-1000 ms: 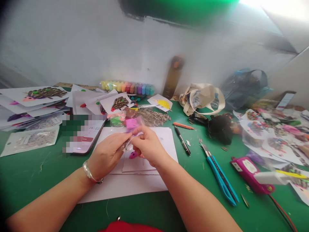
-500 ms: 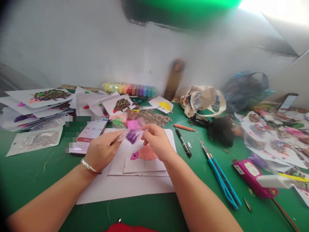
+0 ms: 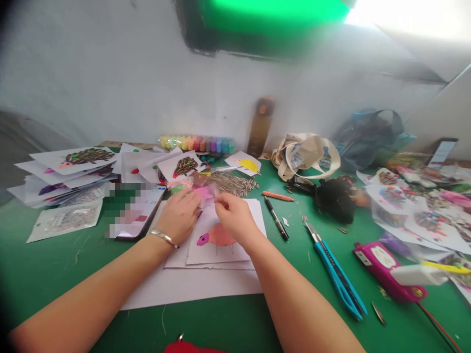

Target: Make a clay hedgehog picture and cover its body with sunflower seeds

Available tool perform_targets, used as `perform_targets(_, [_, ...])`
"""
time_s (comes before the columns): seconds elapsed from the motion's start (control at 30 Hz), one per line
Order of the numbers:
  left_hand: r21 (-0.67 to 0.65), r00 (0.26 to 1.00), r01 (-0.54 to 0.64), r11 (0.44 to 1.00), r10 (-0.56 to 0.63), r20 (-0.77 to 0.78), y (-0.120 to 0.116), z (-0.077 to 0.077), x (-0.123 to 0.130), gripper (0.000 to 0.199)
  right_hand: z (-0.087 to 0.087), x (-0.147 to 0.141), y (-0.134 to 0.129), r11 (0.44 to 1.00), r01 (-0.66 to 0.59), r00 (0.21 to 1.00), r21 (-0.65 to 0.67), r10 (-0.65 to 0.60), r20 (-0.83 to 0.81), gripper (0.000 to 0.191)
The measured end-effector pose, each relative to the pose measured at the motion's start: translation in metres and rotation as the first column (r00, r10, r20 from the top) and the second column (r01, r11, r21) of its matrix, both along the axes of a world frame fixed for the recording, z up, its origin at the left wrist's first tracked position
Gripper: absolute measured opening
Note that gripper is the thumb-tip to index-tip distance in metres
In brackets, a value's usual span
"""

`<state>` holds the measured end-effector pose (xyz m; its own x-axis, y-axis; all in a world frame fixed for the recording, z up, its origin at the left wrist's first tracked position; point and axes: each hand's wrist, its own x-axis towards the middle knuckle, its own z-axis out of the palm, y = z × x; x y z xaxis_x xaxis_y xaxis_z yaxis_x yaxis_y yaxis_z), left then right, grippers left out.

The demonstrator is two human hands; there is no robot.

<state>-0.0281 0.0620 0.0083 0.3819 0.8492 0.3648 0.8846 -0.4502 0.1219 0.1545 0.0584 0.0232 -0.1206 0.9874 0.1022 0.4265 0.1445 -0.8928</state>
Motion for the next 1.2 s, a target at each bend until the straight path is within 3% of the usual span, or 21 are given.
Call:
perform_targets(0.07, [-0.022,0.997,-0.074,0.997,0.073,-0.017,0.0,-0.005,0.01,0.044,0.0,0.001,0.001,1.0,-0.002,1.0,0.013,0.002,-0.009,0.019])
perform_targets(0.17, [-0.055,0.997,-0.072,0.996,0.07,-0.04,-0.001,-0.01,0.017,0.062,0.001,0.003,0.002,0.999,0.019,1.0,0.038,-0.018,-0.011,0.019])
perform_targets(0.33, [-0.065,0.992,-0.094,0.993,0.088,-0.088,0.003,-0.008,0.006,0.047,0.004,0.009,0.006,0.999,0.035,0.999,0.036,-0.034,-0.03,0.018])
perform_targets(0.5, [-0.04,0.985,-0.143,0.989,0.138,-0.104,0.008,-0.002,-0.01,0.051,0.005,0.014,0.01,0.999,0.042,0.998,0.011,-0.041,-0.039,0.019])
perform_targets(0.6, [-0.055,0.989,-0.116,0.992,0.11,-0.102,0.006,-0.002,-0.017,0.05,0.004,0.014,0.01,0.999,0.037,0.998,0.0,-0.037,-0.044,0.019])
perform_targets(0.9, [-0.14,0.992,-0.098,0.985,0.085,-0.096,0.0,-0.001,-0.019,0.048,-0.001,0.015,0.009,0.999,0.043,0.999,-0.002,-0.043,0.021,0.019])
perform_targets(1.07, [-0.197,0.992,-0.112,0.974,0.099,-0.073,0.0,0.005,-0.019,0.057,0.019,0.006,0.021,0.998,0.001,0.969,0.066,-0.017,0.247,0.02])
perform_targets(1.2, [-0.214,0.993,-0.113,0.97,0.104,-0.049,-0.001,0.007,-0.019,0.054,0.035,-0.017,0.048,0.978,-0.16,0.83,0.135,0.059,0.555,0.025])
